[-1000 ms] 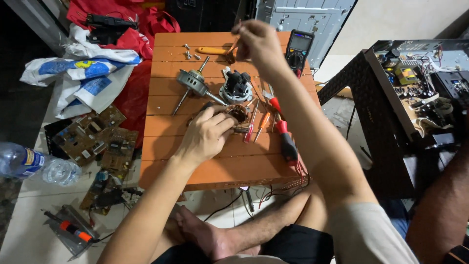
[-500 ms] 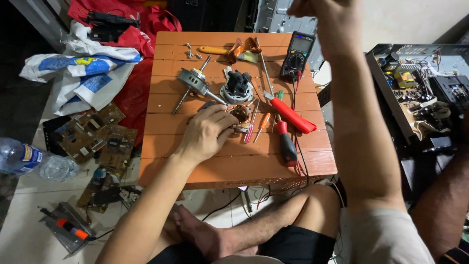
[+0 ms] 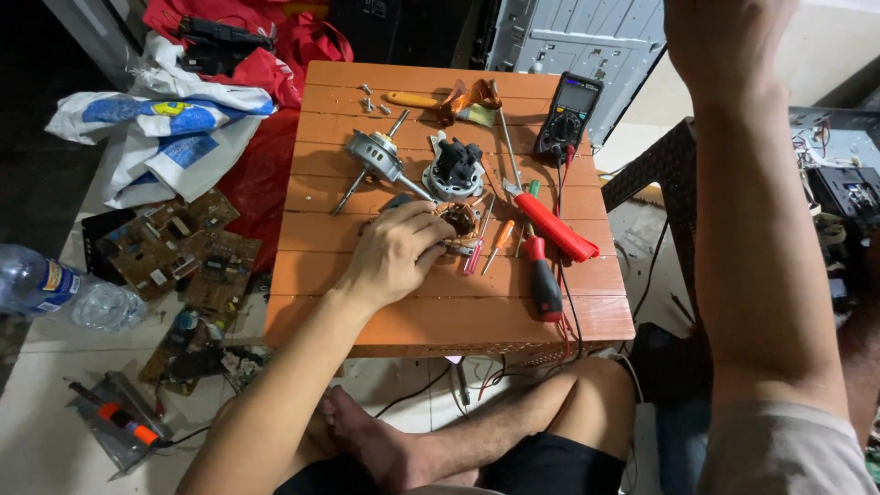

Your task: Connecting and organizing wires on a motor assembly during a repair task using a screwdriver and multimeter.

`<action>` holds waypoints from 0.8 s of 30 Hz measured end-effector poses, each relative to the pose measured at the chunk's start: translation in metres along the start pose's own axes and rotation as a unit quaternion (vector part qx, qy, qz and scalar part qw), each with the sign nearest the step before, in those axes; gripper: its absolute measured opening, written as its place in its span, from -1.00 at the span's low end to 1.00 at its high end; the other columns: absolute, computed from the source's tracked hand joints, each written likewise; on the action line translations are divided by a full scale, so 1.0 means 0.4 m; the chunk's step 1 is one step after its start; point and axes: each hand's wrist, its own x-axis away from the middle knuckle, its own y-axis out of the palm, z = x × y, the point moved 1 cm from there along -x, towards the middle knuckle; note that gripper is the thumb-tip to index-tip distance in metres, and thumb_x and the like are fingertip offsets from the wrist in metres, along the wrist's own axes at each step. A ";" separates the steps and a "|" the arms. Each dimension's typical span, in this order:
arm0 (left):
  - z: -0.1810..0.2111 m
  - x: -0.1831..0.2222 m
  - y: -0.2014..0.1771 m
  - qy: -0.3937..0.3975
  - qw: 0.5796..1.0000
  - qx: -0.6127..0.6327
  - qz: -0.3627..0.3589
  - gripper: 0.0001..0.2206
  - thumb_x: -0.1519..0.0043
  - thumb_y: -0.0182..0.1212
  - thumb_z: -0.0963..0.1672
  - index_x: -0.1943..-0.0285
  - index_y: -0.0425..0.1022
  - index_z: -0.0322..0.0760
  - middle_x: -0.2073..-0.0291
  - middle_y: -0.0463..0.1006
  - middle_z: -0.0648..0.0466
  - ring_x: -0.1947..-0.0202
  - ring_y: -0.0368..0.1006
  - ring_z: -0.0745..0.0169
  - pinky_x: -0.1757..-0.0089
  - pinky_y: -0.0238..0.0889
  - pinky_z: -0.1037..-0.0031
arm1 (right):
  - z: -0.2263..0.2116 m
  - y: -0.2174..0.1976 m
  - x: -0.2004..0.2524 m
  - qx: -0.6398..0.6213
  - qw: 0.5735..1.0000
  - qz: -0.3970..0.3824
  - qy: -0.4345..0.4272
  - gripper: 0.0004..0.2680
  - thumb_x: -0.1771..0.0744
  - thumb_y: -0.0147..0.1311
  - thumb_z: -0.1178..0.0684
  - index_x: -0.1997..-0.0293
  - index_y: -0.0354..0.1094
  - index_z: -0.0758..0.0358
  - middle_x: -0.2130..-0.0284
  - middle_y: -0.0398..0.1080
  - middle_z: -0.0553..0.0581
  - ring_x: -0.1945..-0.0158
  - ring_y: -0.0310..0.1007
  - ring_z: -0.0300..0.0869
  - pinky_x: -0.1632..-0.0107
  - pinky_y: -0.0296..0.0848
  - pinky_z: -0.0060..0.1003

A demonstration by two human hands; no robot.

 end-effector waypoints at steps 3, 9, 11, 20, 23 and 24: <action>-0.009 0.006 0.014 -0.006 1.000 0.009 -0.004 -0.84 -0.16 0.42 -0.14 0.10 0.63 -0.07 0.18 0.66 0.14 -0.16 0.48 0.09 -0.11 0.35 0.24 | 0.000 0.001 0.000 -0.028 0.999 -0.017 0.030 -0.90 -0.53 0.30 0.21 0.00 0.56 0.50 0.35 0.51 0.30 0.45 0.46 -0.03 0.34 0.42 -0.20; -0.007 0.004 0.005 -0.002 1.000 0.017 0.008 -0.85 -0.17 0.40 -0.11 0.10 0.62 -0.02 0.20 0.65 0.19 -0.14 0.49 0.14 -0.09 0.36 0.26 | -0.004 0.004 0.020 -0.087 0.990 -0.052 0.097 -0.88 -0.55 0.28 0.24 0.03 0.54 0.56 0.45 0.45 0.30 0.48 0.44 -0.07 0.31 0.42 -0.23; -0.008 0.005 0.009 -0.001 1.000 0.015 0.010 -0.84 -0.17 0.40 -0.11 0.09 0.61 -0.01 0.18 0.64 0.21 -0.16 0.48 0.17 -0.10 0.35 0.27 | -0.055 0.039 0.045 -0.217 0.962 -0.091 0.140 -0.91 -0.52 0.25 0.24 -0.01 0.51 0.53 0.38 0.45 0.32 0.38 0.44 -0.06 0.25 0.40 -0.27; -0.010 0.005 0.006 0.017 1.000 0.017 0.016 -0.89 -0.22 0.35 -0.11 0.10 0.60 -0.03 0.16 0.62 0.21 -0.18 0.46 0.18 -0.07 0.37 0.27 | -0.278 0.080 0.126 -0.409 0.865 -0.168 0.238 -0.90 -0.36 0.26 0.22 0.09 0.52 0.45 0.44 0.45 0.24 0.37 0.43 -0.17 0.27 0.36 -0.36; -0.011 0.007 0.007 0.015 1.000 0.018 0.019 -0.89 -0.24 0.33 -0.12 0.08 0.61 -0.03 0.17 0.63 0.20 -0.18 0.46 0.18 -0.07 0.37 0.27 | -0.282 0.133 0.169 -0.450 0.838 -0.178 0.251 -0.90 -0.31 0.31 0.22 0.14 0.54 0.38 0.47 0.47 0.17 0.36 0.41 -0.25 0.25 0.36 -0.42; -0.011 0.007 0.007 0.016 0.999 0.020 0.023 -0.89 -0.25 0.31 -0.12 0.07 0.61 -0.03 0.17 0.63 0.20 -0.18 0.46 0.19 -0.06 0.37 0.28 | -0.282 0.152 0.184 -0.478 0.821 -0.173 0.261 -0.88 -0.28 0.36 0.22 0.18 0.54 0.34 0.48 0.47 0.09 0.33 0.39 -0.33 0.22 0.37 -0.46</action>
